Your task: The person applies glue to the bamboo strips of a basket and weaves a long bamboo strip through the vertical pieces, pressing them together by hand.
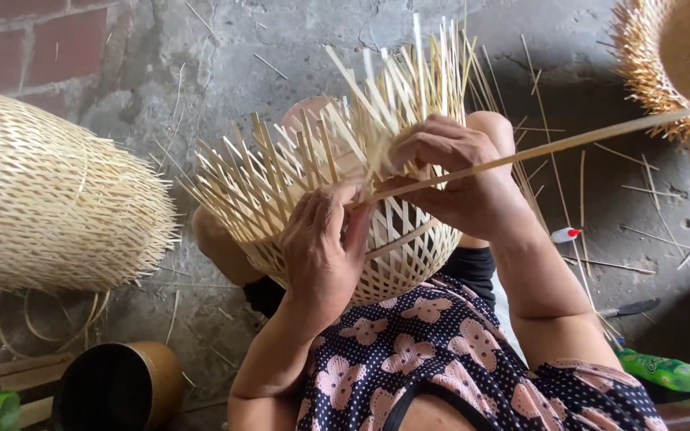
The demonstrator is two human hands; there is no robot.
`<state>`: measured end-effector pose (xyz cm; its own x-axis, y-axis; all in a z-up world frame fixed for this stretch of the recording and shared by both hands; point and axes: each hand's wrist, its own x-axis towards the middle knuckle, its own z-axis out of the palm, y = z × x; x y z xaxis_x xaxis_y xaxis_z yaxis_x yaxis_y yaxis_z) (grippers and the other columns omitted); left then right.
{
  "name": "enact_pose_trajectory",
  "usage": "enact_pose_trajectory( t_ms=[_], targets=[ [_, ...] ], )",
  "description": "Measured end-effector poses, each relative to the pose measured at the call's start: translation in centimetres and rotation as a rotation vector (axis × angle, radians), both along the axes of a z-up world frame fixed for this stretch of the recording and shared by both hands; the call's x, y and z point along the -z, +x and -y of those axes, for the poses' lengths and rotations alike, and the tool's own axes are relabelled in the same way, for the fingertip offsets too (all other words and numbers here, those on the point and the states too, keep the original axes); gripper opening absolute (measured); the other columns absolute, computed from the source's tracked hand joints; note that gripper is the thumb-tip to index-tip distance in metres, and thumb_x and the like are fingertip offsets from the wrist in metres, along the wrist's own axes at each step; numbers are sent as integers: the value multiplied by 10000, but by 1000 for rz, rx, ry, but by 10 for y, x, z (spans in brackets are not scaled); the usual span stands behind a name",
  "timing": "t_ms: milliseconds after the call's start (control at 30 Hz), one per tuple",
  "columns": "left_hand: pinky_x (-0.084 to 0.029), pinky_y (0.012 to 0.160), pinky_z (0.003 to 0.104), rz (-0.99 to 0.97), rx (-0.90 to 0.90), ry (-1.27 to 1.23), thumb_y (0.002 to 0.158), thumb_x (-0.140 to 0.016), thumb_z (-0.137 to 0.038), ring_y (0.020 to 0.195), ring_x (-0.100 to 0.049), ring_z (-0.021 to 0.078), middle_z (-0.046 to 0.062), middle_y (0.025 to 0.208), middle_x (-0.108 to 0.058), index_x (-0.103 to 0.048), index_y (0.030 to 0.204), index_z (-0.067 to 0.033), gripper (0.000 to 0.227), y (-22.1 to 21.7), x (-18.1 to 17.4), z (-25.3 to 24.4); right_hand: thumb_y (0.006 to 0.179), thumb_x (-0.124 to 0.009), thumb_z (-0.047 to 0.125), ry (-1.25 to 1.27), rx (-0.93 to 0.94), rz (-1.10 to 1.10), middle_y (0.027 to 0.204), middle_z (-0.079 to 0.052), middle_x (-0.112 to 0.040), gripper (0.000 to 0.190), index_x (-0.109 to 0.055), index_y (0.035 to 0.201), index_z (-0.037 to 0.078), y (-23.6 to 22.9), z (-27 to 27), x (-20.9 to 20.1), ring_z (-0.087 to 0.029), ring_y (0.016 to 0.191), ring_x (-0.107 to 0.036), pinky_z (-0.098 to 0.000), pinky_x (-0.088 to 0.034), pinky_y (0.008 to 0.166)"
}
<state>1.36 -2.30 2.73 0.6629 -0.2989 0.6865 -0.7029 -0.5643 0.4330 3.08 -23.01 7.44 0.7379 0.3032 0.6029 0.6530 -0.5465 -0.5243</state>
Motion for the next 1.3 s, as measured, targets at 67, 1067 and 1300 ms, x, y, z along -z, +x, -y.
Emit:
enact_pose_trajectory(
  t_ms=[67, 1067, 1300],
  targets=[
    [-611, 929, 344, 2, 4, 5, 953, -784, -79, 1027, -734, 209, 104, 1112, -726, -575, 1238, -44, 355, 0, -1, 0, 815, -863, 209, -48, 14, -53, 891, -32, -675, 267, -662, 930, 78, 3, 4, 5, -195, 841, -642, -353, -531, 738],
    [-530, 728, 330, 13, -90, 34, 952, -806, -66, 756, -634, 148, 43, 1023, -722, -521, 1281, -84, 436, -1, 5, 19, 944, -774, 73, 450, -545, -335, 998, -33, -723, 169, -683, 1086, 78, 22, 40, 31, -110, 881, -711, -250, -592, 768],
    [-566, 878, 355, 14, -7, -34, 909, -793, -27, 872, -695, 168, 64, 1058, -737, -466, 1394, -55, 586, -1, -3, 13, 967, -786, 87, 481, -368, -356, 1048, -48, -701, 185, -660, 1102, 80, 14, 20, 17, -119, 918, -696, -279, -590, 830]
  ],
)
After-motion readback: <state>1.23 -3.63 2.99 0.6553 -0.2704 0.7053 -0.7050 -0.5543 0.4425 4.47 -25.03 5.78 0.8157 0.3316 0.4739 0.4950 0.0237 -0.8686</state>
